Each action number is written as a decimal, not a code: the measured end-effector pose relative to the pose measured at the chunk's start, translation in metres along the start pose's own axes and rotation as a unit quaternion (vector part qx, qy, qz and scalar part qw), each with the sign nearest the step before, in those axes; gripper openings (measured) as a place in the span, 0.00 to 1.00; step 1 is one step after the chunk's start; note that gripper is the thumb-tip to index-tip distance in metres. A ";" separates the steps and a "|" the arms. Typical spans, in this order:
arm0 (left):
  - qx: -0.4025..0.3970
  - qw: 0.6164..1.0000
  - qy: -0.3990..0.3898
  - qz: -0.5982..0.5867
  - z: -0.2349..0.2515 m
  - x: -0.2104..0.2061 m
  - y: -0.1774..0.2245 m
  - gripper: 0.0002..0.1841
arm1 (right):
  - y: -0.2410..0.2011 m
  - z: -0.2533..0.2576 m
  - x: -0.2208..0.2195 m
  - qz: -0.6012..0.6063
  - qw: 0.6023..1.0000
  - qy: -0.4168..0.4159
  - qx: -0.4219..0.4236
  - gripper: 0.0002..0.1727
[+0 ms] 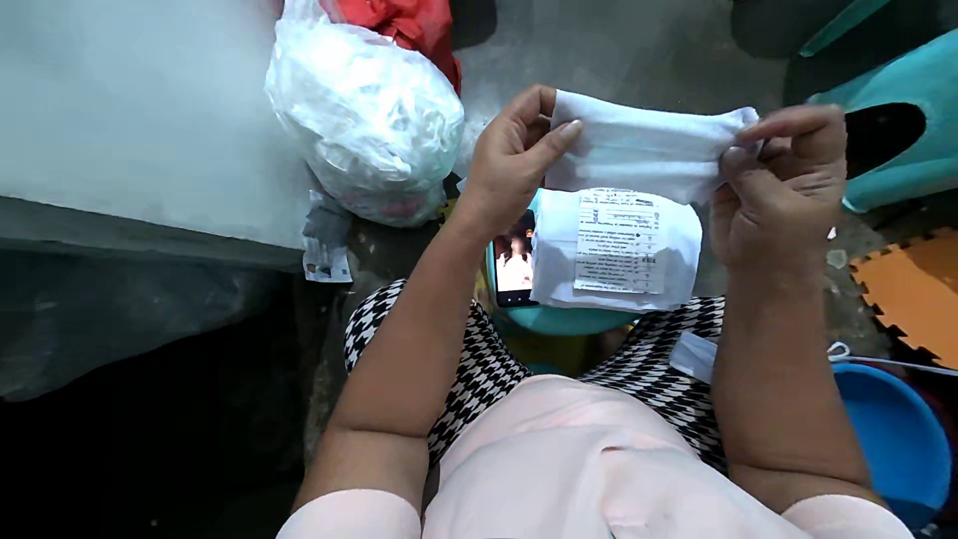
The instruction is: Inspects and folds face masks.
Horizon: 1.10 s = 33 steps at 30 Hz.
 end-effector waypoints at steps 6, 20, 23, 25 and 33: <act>0.205 0.967 -0.040 0.148 -0.015 0.001 -0.035 0.08 | 0.023 -0.024 0.013 -0.191 0.943 -0.126 -0.240 0.13; 0.241 0.879 -0.067 0.407 -0.001 0.009 -0.067 0.10 | 0.046 -0.020 0.004 -0.454 0.848 -0.140 -0.237 0.10; 0.241 0.875 -0.067 0.415 -0.001 0.011 -0.069 0.09 | 0.048 -0.020 0.002 -0.462 0.842 -0.150 -0.235 0.11; 0.243 0.870 -0.069 0.423 0.000 0.012 -0.069 0.10 | 0.049 -0.020 0.001 -0.468 0.837 -0.154 -0.237 0.10; 0.246 0.866 -0.077 0.428 -0.001 0.015 -0.073 0.11 | 0.053 -0.024 0.004 -0.471 0.829 -0.175 -0.247 0.14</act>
Point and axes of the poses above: each hand's wrist, its own z-axis towards the middle knuckle, its own x-axis out of the back of the hand, y = z × x, the point moved 6 cm from there along z, towards the middle knuckle
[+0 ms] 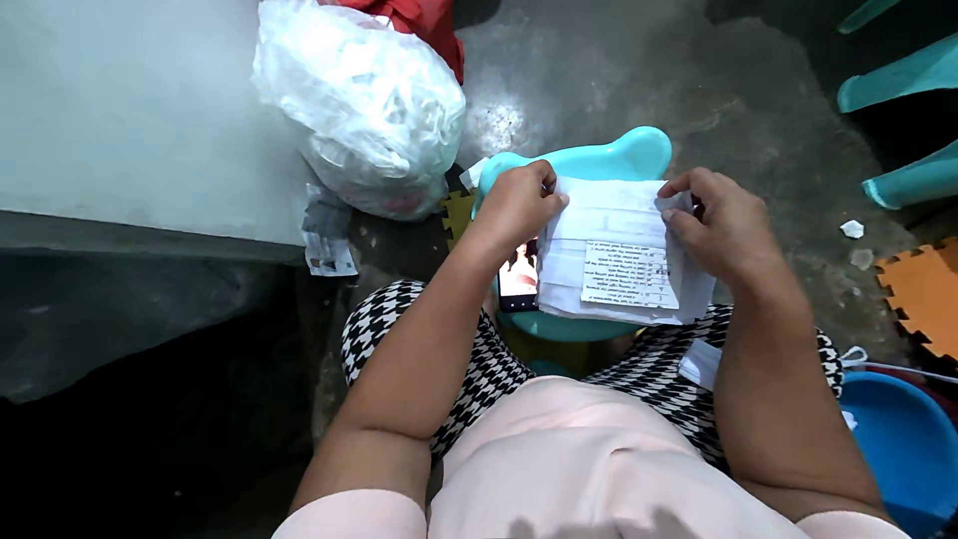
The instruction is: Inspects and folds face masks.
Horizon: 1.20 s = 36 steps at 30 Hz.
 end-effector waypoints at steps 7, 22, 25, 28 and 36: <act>-0.001 1.000 -0.005 0.004 0.001 0.000 -0.001 0.12 | 0.004 -0.001 0.003 -0.037 0.999 -0.006 -0.025 0.15; 0.004 1.000 -0.006 -0.011 -0.003 0.001 0.000 0.11 | 0.007 -0.005 0.007 -0.052 0.997 -0.005 -0.055 0.16; -0.005 1.000 -0.005 -0.007 -0.003 0.001 0.000 0.11 | 0.007 -0.004 0.007 -0.057 0.997 -0.006 -0.061 0.16; -0.002 1.000 -0.006 -0.006 -0.003 0.001 0.000 0.11 | 0.010 -0.006 0.008 -0.063 0.997 0.002 -0.055 0.18; 0.000 1.000 -0.005 -0.001 -0.003 0.002 0.000 0.12 | 0.011 -0.001 0.010 -0.071 0.992 -0.008 -0.107 0.17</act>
Point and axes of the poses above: each hand's wrist, its own z-axis towards the middle knuckle, its own x-axis out of the back of the hand, y = z × x, the point moved 6 cm from there along z, towards the middle knuckle
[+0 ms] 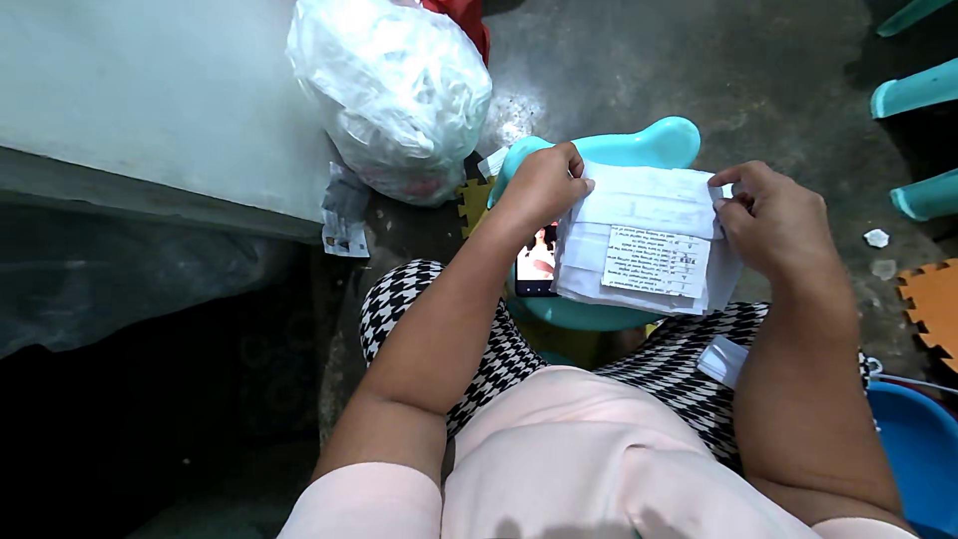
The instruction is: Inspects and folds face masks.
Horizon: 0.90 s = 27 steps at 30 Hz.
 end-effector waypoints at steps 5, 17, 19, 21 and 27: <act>0.005 1.000 0.002 -0.003 -0.001 0.001 -0.001 0.13 | 0.003 0.000 0.001 -0.001 1.000 0.003 -0.010 0.16; 0.008 1.000 0.016 -0.006 -0.005 0.005 -0.003 0.15 | 0.010 0.002 0.003 -0.011 1.000 -0.002 -0.025 0.17; 0.002 1.000 0.020 -0.008 -0.006 0.006 -0.003 0.15 | 0.009 0.001 0.005 -0.006 1.000 0.008 -0.024 0.17; 0.002 1.000 0.020 -0.007 -0.006 0.006 -0.003 0.15 | 0.006 -0.001 0.007 0.000 0.999 0.030 -0.017 0.18; 0.000 1.000 0.021 -0.005 -0.010 0.006 -0.001 0.16 | -0.017 -0.013 0.012 0.013 0.984 0.113 0.134 0.21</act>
Point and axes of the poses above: each hand's wrist, its own z-axis towards the middle knuckle, its own x-axis out of the back of the hand, y = z × x, the point moved 6 cm from there along z, towards the middle knuckle
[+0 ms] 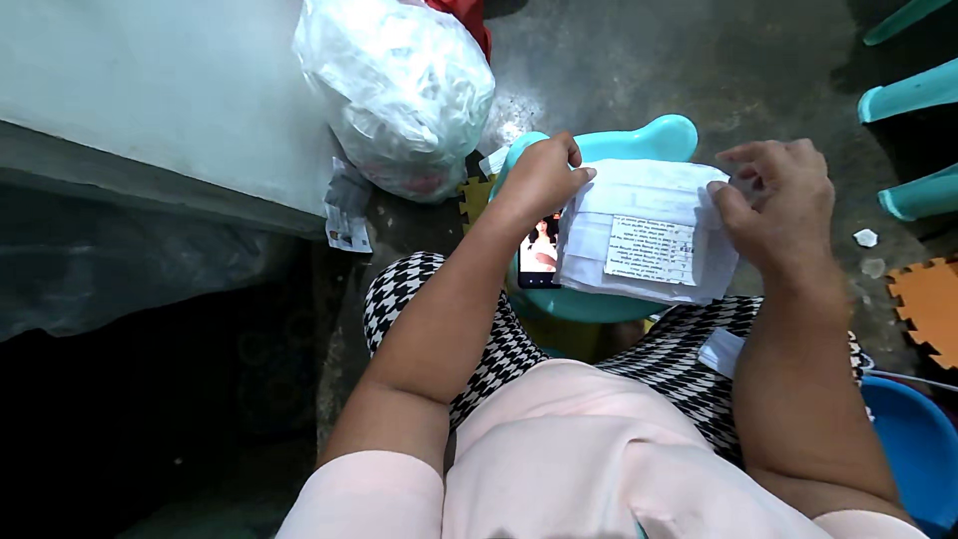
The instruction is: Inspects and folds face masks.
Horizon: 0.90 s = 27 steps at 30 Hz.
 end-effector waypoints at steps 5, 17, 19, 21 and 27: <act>0.006 1.000 -0.003 -0.006 -0.001 -0.002 -0.002 0.17 | -0.017 -0.007 -0.017 0.014 0.992 -0.022 0.127 0.22; 0.014 1.000 0.001 0.003 0.001 -0.002 -0.002 0.19 | -0.010 -0.011 -0.035 -0.011 0.989 -0.067 0.133 0.20; 0.014 1.000 0.007 0.005 0.001 0.001 -0.002 0.19 | -0.013 -0.008 -0.034 -0.003 0.990 -0.072 0.125 0.20; 0.021 1.000 0.010 0.005 0.000 0.003 -0.002 0.20 | -0.014 -0.006 -0.033 -0.007 0.990 -0.074 0.120 0.20; 0.035 0.999 0.021 0.014 0.000 0.009 -0.005 0.21 | -0.015 -0.005 -0.035 -0.013 0.990 -0.077 0.118 0.20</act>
Point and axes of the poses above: each hand's wrist, its own z-axis towards the middle knuckle, its own x-axis out of the back of the hand, y = z × x, the point moved 6 cm from there along z, towards the middle knuckle
